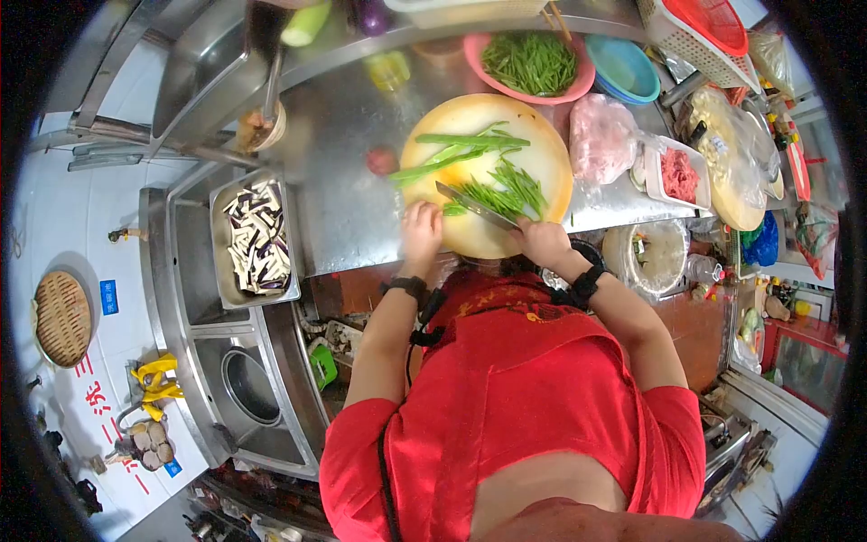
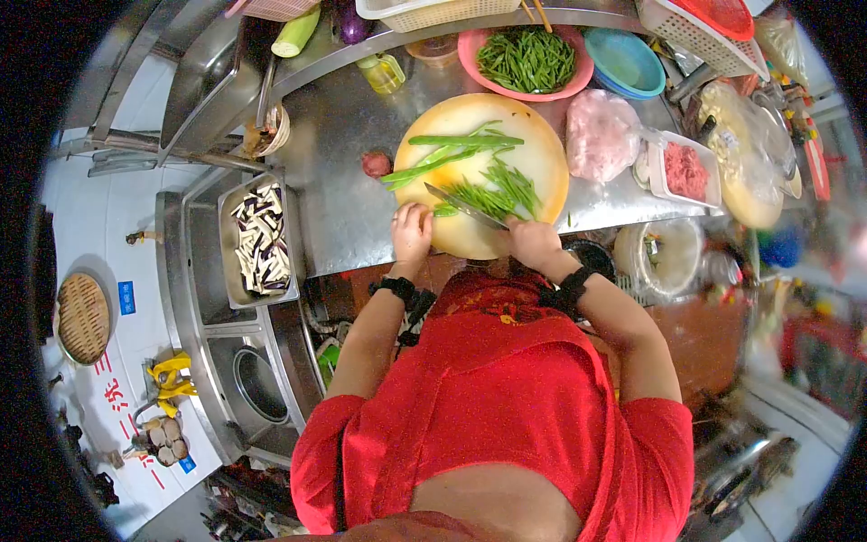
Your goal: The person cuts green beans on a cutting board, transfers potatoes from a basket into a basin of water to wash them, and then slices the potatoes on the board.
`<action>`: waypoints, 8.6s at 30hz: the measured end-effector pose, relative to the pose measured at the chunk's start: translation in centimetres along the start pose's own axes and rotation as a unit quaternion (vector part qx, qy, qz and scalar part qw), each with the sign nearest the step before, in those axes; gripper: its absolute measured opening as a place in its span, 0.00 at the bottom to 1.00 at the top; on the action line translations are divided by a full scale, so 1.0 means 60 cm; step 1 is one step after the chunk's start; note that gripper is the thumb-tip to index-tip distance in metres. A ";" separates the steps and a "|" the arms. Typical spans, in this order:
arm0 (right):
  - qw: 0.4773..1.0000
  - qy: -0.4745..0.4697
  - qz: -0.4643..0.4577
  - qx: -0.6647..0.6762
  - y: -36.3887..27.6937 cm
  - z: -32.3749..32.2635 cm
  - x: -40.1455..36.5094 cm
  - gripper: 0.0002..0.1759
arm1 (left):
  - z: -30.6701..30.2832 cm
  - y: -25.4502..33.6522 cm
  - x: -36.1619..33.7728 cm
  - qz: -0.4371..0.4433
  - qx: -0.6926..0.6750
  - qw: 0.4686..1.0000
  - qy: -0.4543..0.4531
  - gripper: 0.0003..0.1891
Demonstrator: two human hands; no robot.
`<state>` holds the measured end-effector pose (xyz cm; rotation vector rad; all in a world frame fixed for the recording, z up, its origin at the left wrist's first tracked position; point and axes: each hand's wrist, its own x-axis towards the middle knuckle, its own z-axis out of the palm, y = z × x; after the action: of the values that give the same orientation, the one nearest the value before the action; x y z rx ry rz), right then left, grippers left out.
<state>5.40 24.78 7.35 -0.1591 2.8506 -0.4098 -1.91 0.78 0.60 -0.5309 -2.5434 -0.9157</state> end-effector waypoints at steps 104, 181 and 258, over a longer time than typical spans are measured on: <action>0.999 0.030 -0.041 -0.005 -0.003 0.021 0.020 0.17 | 0.002 -0.006 -0.040 -0.085 0.071 0.994 0.022 0.06; 0.981 -0.021 -0.140 0.134 0.141 -0.094 -0.057 0.18 | 0.010 -0.027 0.214 0.073 0.092 0.958 -0.261 0.16; 0.998 0.057 0.025 0.020 0.129 -0.004 -0.095 0.10 | 0.033 0.074 0.027 0.181 0.126 0.955 -0.200 0.17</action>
<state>10.25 33.04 6.66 -0.0583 2.9474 -0.4809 -1.65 5.62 2.25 -1.1480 -2.7150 -0.3713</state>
